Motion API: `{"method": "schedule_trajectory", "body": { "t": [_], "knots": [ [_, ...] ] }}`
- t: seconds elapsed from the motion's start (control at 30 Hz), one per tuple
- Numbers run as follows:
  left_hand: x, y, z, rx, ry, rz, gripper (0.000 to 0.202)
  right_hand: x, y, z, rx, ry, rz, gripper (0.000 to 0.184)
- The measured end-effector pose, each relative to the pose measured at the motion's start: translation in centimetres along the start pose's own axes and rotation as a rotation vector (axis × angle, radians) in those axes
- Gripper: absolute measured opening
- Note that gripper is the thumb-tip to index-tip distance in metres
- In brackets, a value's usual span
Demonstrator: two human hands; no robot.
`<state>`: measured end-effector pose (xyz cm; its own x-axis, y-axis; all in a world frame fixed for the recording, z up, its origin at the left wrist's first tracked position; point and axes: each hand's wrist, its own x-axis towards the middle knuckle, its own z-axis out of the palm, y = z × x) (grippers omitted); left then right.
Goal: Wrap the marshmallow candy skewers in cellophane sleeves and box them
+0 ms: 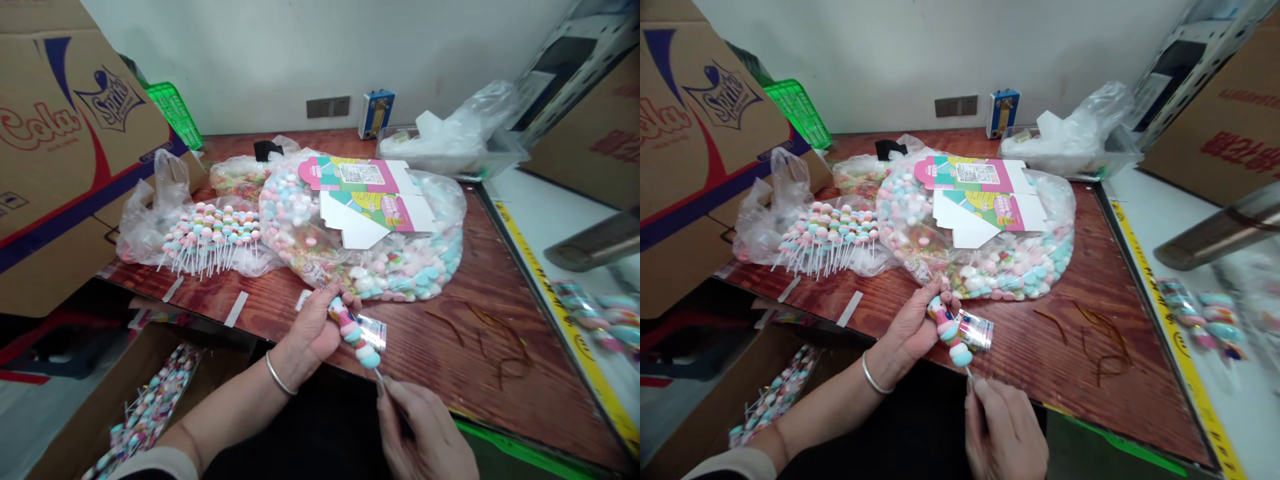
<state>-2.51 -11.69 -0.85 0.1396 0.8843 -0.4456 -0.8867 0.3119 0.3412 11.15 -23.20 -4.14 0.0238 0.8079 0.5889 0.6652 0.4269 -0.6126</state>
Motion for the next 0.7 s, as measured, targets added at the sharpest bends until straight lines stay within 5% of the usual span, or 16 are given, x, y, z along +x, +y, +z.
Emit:
{"method": "schedule_trajectory", "body": {
  "t": [0.07, 0.27, 0.37, 0.47, 0.7],
  "knots": [
    [-0.1, -0.2, 0.1, -0.018, -0.007, -0.012, 0.020, 0.1, -0.1, -0.4, 0.089, -0.088, 0.165, 0.004],
    [-0.3, -0.5, 0.4, -0.031, -0.071, -0.062, 0.016, 0.0, 0.0, -0.2, 0.584, -0.254, 0.853, 0.035],
    [-0.3, -0.7, 0.3, -0.005, -0.070, -0.059, 0.019, -0.3, 0.3, 0.5, 0.833, -0.270, 1.027, 0.041],
    [-0.5, -1.3, 0.3, 0.023, -0.049, -0.049, 0.025, -0.2, 0.2, 1.0, 0.786, -0.265, 0.933, 0.038],
    [-1.6, -4.4, 0.3, 0.159, -0.081, -0.097, 0.032, 1.4, 0.5, 2.7, 0.184, -0.056, 0.401, 0.017]
  ]
}}
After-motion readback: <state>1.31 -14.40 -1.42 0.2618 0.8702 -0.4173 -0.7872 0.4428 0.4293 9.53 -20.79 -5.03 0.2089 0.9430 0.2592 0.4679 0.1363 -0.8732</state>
